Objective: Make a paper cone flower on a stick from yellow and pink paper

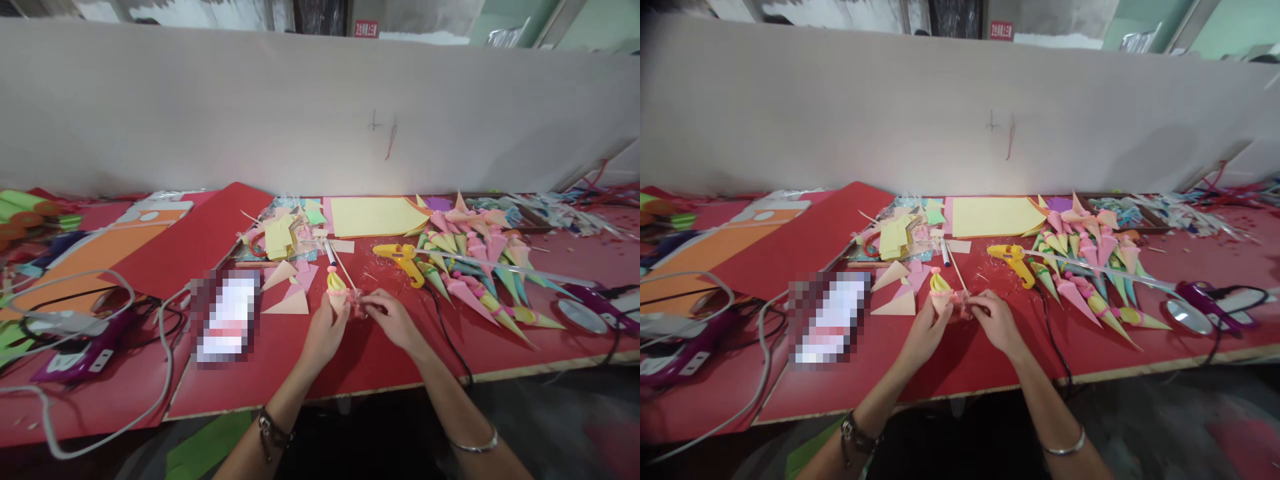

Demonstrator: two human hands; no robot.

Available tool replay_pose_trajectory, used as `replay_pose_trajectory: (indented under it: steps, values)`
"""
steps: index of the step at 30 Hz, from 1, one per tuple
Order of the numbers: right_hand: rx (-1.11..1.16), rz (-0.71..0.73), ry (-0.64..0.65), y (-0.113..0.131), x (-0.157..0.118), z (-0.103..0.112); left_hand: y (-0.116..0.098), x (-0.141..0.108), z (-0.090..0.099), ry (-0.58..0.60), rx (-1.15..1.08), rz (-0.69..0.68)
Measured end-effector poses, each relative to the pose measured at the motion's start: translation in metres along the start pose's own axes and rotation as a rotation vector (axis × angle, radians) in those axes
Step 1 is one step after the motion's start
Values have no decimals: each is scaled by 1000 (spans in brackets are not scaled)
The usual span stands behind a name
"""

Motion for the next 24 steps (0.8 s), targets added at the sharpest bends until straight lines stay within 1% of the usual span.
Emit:
replay_pose_trajectory:
  steps: [2,7,11,13,19,24]
  values:
    - [66,-22,29,2,1,-1,-1,0,2,26,12,-9]
    - [-5,-17,37,5,2,-3,1,1,5,35,70,-9]
    - [35,26,83,6,2,-2,3,2,4,33,97,-27]
    - [29,45,80,6,3,0,3,2,4,37,102,-32]
    - [-22,3,86,5,3,-1,-2,1,6,40,138,-35]
    - [-11,17,99,7,2,-1,-5,0,7,40,175,-26]
Point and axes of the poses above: each hand's wrist, its own x-axis towards the middle knuckle, its own z-axis out of the back of the hand, y = z × x, the point moved 2 cm from there along x, towards the middle knuckle, and after that the axes turned 14 degrees about -y, right-handed, at the moved point
